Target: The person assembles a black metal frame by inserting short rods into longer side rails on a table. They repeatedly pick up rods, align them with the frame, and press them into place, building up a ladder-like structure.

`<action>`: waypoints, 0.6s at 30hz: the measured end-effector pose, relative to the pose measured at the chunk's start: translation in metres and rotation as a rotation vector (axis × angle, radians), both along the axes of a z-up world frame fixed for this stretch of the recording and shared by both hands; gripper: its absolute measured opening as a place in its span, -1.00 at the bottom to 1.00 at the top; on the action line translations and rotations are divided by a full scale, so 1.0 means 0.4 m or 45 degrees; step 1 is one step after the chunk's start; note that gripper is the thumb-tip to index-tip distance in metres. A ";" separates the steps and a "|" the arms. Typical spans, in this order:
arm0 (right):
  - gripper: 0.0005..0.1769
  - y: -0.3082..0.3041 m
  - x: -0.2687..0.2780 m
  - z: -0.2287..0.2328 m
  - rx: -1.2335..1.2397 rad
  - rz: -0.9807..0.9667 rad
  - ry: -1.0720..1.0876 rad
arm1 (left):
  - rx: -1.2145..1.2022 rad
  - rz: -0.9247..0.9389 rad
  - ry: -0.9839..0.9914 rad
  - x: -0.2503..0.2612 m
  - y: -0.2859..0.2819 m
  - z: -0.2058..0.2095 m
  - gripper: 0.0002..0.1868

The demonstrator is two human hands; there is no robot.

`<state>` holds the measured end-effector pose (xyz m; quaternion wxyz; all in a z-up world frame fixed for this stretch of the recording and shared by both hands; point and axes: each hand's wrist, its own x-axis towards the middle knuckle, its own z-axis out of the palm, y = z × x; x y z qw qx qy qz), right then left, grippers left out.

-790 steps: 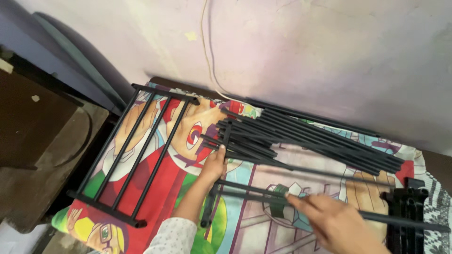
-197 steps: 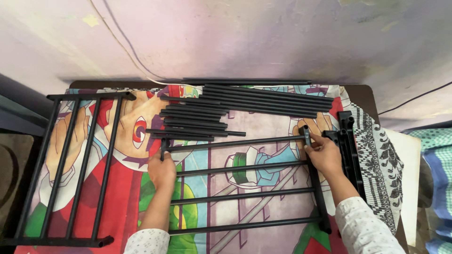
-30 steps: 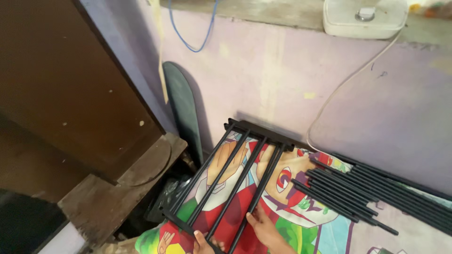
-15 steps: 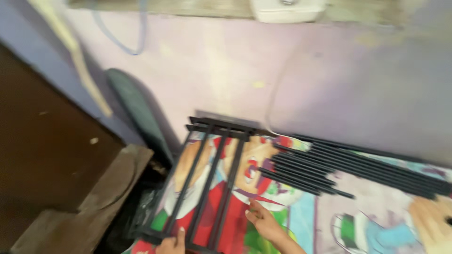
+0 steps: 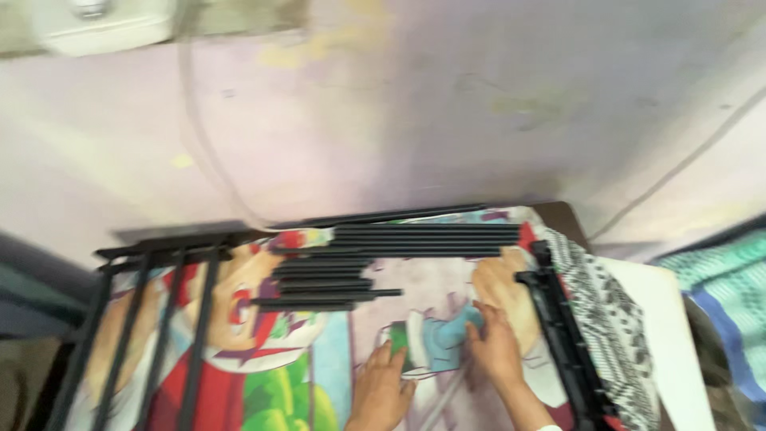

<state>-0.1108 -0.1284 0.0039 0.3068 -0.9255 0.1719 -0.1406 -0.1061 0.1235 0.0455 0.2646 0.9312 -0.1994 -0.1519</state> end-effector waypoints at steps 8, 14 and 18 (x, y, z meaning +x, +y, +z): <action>-0.60 -0.252 -0.152 0.107 -0.405 -0.184 0.252 | 0.554 -0.057 0.247 -0.022 -0.223 0.006 0.06; -0.72 -0.253 -0.152 0.059 -0.642 -0.008 -0.089 | 0.523 -0.028 0.244 -0.027 -0.221 0.028 0.10; -0.72 -0.270 -0.124 0.050 -0.530 0.021 0.094 | 0.507 -0.018 0.233 -0.026 -0.205 -0.012 0.08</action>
